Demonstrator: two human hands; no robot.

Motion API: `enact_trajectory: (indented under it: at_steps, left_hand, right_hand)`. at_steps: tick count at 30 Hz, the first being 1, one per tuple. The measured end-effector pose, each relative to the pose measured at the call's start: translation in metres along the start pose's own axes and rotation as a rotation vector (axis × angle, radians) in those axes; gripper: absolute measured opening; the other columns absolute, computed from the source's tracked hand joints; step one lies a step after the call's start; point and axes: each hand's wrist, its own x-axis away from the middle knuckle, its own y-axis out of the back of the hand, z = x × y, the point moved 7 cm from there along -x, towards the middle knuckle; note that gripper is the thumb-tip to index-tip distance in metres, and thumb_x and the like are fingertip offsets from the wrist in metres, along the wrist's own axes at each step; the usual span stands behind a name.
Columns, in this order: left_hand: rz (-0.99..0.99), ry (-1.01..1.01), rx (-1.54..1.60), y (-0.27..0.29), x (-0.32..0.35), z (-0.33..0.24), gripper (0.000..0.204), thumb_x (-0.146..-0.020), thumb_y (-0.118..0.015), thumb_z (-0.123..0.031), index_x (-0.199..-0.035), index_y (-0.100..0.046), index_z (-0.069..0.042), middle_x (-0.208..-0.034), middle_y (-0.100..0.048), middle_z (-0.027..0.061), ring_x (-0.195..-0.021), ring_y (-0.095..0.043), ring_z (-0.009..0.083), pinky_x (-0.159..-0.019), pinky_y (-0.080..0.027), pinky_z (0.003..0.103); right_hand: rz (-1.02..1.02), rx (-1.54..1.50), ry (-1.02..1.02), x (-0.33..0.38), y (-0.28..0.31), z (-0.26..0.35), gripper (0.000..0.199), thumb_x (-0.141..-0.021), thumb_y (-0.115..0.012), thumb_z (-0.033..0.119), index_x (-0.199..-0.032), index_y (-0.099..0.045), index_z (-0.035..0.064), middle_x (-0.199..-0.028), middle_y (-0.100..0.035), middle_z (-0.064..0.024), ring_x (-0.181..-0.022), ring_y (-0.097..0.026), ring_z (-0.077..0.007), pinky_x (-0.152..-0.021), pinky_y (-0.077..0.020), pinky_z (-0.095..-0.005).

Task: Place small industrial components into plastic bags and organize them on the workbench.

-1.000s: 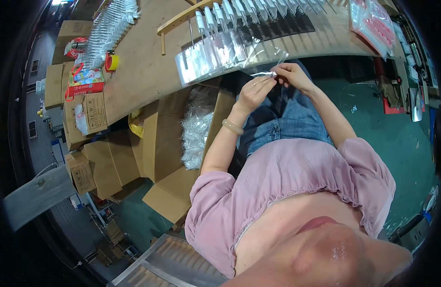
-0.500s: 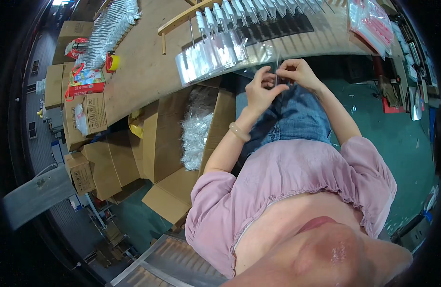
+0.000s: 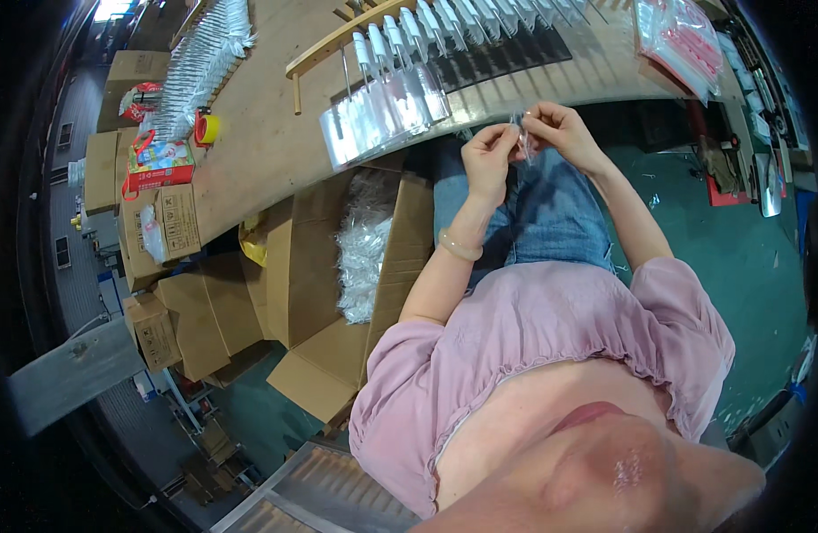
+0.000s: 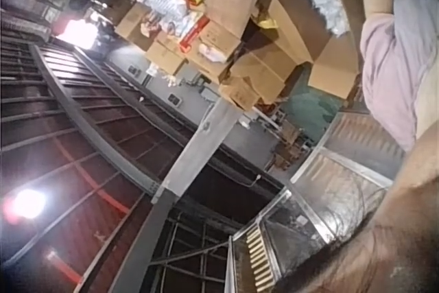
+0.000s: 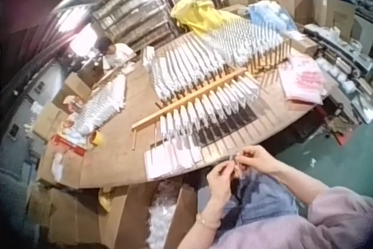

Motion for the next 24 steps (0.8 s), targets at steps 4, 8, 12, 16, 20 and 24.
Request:
enact_trajectory:
  at_steps: [4,8,12,16,20,24]
  left_hand:
    - [-0.142,-0.286,-0.546,0.005,0.002,-0.015,0.01,-0.084,-0.067,-0.008,-0.084,-0.069,0.002,-0.069,-0.067,0.0039,-0.058,-0.06,0.0096,-0.055,-0.048,0.023]
    - [-0.202,-0.509,-0.817,0.002,0.006,-0.03,0.011,-0.081,-0.068,-0.009,-0.082,-0.069,0.002,-0.066,-0.067,0.0038,-0.058,-0.06,0.0084,-0.056,-0.048,0.023]
    - [-0.283,-0.613,-0.921,0.019,0.006,-0.041,0.011,-0.079,-0.069,-0.009,-0.081,-0.069,0.001,-0.066,-0.067,0.0066,-0.059,-0.061,0.0093,-0.057,-0.048,0.023]
    - [-0.319,-0.58,-0.926,0.032,0.01,-0.04,0.009,-0.079,-0.068,-0.008,-0.081,-0.069,0.0,-0.066,-0.066,0.0092,-0.058,-0.062,0.0113,-0.056,-0.048,0.024]
    - [-0.256,-0.494,-0.91,0.025,0.017,-0.032,0.01,-0.08,-0.069,-0.008,-0.082,-0.069,0.001,-0.065,-0.065,0.0035,-0.059,-0.057,0.0045,-0.058,-0.047,0.021]
    - [-0.193,-0.462,-0.907,0.024,0.023,-0.03,0.009,-0.08,-0.068,-0.008,-0.084,-0.069,0.0,-0.065,-0.064,0.0023,-0.059,-0.056,0.0038,-0.057,-0.046,0.02]
  right_hand:
    - [-0.216,0.616,0.296,0.008,0.01,0.023,0.014,-0.092,-0.057,0.017,-0.1,-0.059,0.0057,-0.068,-0.058,-0.0037,-0.061,-0.055,-0.0071,-0.057,-0.0465,-0.0251]
    - [-0.192,1.237,0.446,0.021,0.001,0.035,0.019,-0.087,-0.063,0.013,-0.105,-0.063,0.0071,-0.072,-0.062,-0.01,-0.061,-0.058,-0.0081,-0.058,-0.0473,-0.0254]
    - [-0.193,1.295,0.151,0.019,0.024,0.03,0.023,-0.083,-0.066,0.012,-0.105,-0.066,0.0079,-0.077,-0.064,-0.012,-0.064,-0.06,-0.01,-0.062,-0.0481,-0.0244]
    - [-0.573,0.431,0.423,-0.01,0.081,0.029,0.042,-0.082,-0.069,0.013,-0.121,-0.055,0.0063,-0.093,-0.066,-0.0063,-0.082,-0.062,-0.0138,-0.076,-0.0485,-0.0245]
    - [-0.847,0.352,0.707,-0.081,0.158,0.034,0.058,-0.079,-0.073,0.014,-0.13,-0.045,0.0051,-0.111,-0.06,-0.0071,-0.098,-0.058,-0.0148,-0.083,-0.0469,-0.0259]
    - [-0.787,0.033,0.699,-0.135,0.164,0.032,0.057,-0.079,-0.073,0.015,-0.128,-0.047,0.005,-0.112,-0.06,-0.0074,-0.099,-0.057,-0.0137,-0.083,-0.0465,-0.0261]
